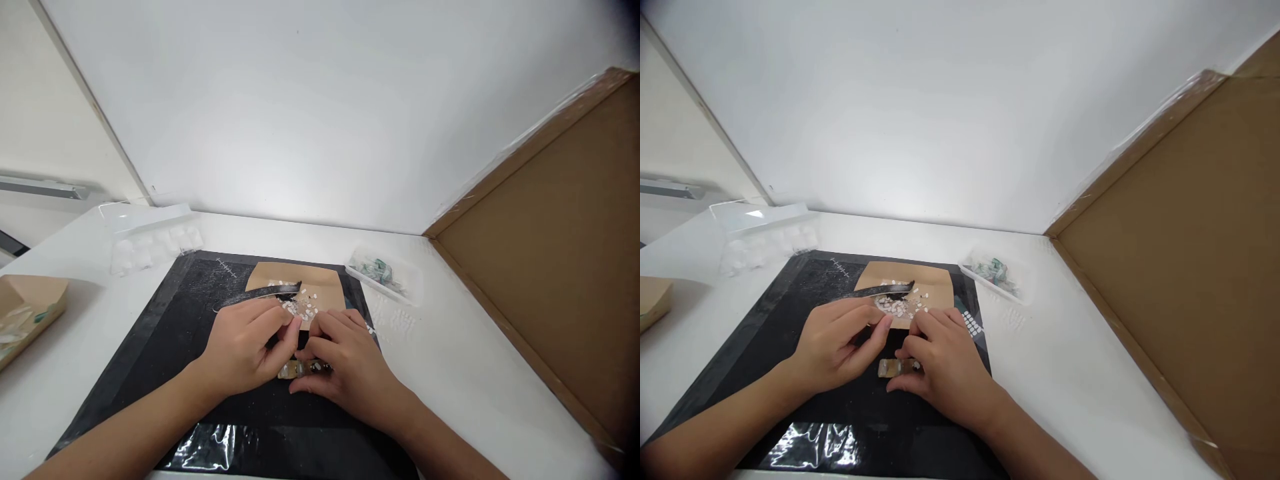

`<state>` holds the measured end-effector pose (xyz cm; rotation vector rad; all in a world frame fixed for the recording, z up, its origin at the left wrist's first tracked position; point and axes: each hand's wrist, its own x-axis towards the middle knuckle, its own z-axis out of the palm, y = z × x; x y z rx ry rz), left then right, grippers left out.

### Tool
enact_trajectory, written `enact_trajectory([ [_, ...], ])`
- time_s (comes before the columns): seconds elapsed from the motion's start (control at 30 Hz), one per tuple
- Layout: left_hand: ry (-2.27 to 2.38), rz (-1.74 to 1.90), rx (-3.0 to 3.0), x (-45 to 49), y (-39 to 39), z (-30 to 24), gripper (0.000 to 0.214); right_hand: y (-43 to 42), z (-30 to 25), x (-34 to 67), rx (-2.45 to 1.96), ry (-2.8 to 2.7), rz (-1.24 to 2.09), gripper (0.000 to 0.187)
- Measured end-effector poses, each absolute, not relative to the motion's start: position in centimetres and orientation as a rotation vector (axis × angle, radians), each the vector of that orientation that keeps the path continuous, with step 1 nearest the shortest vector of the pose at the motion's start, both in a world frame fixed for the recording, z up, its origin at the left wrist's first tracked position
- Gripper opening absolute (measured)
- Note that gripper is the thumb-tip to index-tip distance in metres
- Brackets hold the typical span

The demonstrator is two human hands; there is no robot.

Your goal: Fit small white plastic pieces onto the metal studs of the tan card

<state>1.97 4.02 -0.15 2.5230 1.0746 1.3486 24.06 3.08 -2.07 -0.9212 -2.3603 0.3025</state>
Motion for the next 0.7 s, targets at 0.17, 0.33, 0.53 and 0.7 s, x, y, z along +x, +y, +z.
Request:
enact_trajectory([
  [0.17,1.075,1.350,2.528,1.9,4.1,-0.3,0.023,3.1,-2.2,24.0,-0.943,-2.373,0.293,0.044],
  [0.33,1.075,1.339,2.533,2.0,4.1,-0.2,0.023,3.3,-2.1,24.1,-0.906,-2.364,0.248,0.049],
  [0.53,1.088,1.338,2.534,1.9,4.0,-0.1,0.021,3.5,-1.7,24.6,-0.867,-2.409,0.235,0.058],
  [0.7,1.081,1.347,2.531,1.9,4.1,-0.2,0.022,3.7,-1.3,25.3,-0.792,-2.456,0.255,0.051],
])
